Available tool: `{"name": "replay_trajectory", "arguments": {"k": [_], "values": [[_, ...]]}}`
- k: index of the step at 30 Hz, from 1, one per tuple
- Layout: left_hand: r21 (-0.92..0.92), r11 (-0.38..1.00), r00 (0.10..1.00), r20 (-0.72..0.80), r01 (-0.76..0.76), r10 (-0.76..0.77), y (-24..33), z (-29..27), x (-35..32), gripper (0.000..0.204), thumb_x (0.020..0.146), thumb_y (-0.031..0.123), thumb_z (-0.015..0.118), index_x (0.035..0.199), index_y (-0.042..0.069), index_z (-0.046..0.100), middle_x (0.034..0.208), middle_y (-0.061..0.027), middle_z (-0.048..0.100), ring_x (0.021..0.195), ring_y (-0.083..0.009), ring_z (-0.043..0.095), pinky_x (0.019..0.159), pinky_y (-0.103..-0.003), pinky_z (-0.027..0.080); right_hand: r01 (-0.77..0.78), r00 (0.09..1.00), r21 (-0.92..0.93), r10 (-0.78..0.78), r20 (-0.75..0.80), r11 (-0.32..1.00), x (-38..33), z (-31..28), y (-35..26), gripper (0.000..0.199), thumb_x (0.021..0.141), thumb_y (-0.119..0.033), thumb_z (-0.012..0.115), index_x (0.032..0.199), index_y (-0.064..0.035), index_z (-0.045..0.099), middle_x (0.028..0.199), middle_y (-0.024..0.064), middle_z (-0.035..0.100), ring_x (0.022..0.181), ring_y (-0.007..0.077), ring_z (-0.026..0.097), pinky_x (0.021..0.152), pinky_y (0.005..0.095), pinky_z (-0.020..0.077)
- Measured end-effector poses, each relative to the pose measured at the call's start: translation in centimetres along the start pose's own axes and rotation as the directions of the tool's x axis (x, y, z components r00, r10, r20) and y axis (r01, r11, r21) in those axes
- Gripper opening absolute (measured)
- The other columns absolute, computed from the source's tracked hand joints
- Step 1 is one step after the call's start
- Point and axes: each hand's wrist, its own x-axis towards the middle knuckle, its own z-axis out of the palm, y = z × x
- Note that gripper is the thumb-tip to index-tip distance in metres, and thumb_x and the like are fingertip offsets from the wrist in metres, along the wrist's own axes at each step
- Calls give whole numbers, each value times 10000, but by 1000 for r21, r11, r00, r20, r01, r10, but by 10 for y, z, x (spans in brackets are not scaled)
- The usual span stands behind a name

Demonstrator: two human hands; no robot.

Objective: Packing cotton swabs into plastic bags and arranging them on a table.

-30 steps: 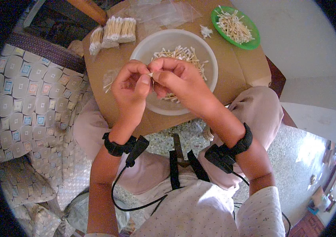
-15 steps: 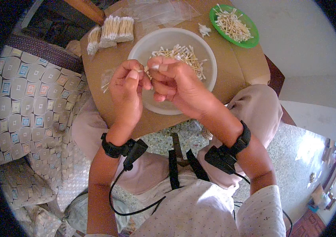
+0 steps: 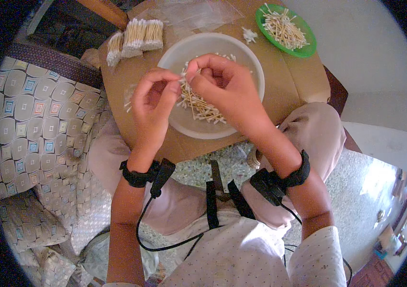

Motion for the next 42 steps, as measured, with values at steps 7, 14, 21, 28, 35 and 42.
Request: {"name": "replay_trajectory", "arguments": {"k": [7,14,21,28,35,42], "values": [[93,995,996,-91,28,-19,-6,2,1,117,863,56,662,972,17,639,947,-23,653,801,-71,585,706,-220,454,99,995,-161,-103,-14,982,1,2,7,135,867,-128,658,954,-26,647,645,-93,447,595,-9,371,507,181,286],[99,994,995,-89,53,-44,-3,4,2,130,851,42,675,974,1,665,923,-37,680,746,-61,590,686,-204,468,119,991,-229,-128,-26,966,-1,0,5,135,843,-128,679,933,-31,652,627,-84,442,585,-1,368,503,188,292],[156,988,993,-112,-15,33,-11,2,1,107,832,31,677,931,-2,657,846,-16,663,713,-53,571,643,-202,456,174,980,-336,-196,-34,926,0,2,5,142,818,-140,696,900,-32,655,610,-56,472,574,24,393,503,210,333],[176,984,998,-57,-25,36,-10,1,2,96,806,27,675,889,0,636,802,-3,641,697,-53,562,628,-207,444,192,981,-390,-186,53,900,1,-2,8,130,849,-122,643,922,-15,629,643,-42,515,614,23,461,541,208,394],[-40,996,996,-9,85,-86,-7,-2,-1,96,847,30,630,924,-17,599,855,-14,629,760,-74,604,704,-216,489,5,981,-11,-3,194,1000,1,-1,5,130,921,-143,586,954,-19,604,824,-30,587,704,27,516,621,182,428],[-271,936,975,66,224,-214,-4,-2,0,56,870,30,595,916,9,572,845,-33,622,740,-99,627,670,-232,519,-160,961,267,87,263,950,2,2,15,154,954,-215,527,975,-73,583,816,-29,568,693,15,470,583,164,367]]}}
